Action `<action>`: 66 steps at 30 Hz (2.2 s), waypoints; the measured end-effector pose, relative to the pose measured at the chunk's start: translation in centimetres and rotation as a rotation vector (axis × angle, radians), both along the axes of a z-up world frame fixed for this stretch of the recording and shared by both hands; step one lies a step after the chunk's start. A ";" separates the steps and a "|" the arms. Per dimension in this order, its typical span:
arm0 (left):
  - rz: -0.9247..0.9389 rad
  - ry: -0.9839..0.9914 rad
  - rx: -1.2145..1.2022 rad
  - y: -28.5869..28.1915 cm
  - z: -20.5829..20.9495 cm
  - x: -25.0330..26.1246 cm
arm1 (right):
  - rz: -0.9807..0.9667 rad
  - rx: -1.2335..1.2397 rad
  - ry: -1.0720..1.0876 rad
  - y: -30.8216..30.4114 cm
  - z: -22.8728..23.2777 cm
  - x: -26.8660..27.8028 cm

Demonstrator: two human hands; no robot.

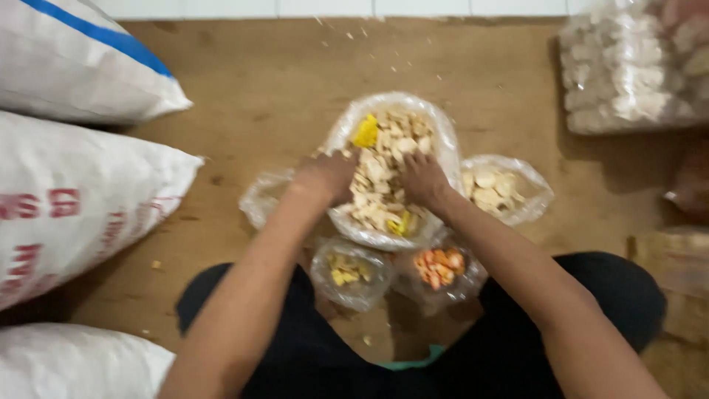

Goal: Sorting and packing snack pieces from a large bag into smaller plastic bags on the floor.

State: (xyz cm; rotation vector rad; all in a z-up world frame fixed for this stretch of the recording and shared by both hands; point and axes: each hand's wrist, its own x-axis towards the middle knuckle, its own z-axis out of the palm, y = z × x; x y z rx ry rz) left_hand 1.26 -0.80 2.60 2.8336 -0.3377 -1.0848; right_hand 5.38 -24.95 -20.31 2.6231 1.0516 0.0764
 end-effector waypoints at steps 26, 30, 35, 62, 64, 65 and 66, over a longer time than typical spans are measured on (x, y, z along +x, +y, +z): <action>-0.022 -0.032 0.013 -0.3 -4.1 1.6 | 0.177 0.353 -0.221 3.4 6.2 -4.0; -0.015 -0.030 0.012 -0.1 -4.7 1.7 | -0.044 0.173 -0.075 3.2 3.5 -4.1; -0.020 -0.033 0.019 -0.2 -3.6 1.6 | -0.191 0.040 0.131 3.4 3.1 -3.1; 0.041 -0.111 -0.048 -0.3 -1.9 1.5 | -0.310 0.432 0.561 6.2 11.2 -8.1; 0.045 -0.114 -0.052 -0.1 -1.1 0.9 | -0.338 0.461 0.480 7.5 9.4 -6.6; 0.041 -0.108 -0.055 0.0 -0.5 0.6 | -0.355 0.445 0.374 8.3 9.2 -6.1; 0.046 -0.105 -0.060 0.3 0.1 0.3 | -0.364 0.425 0.268 9.2 9.0 -5.3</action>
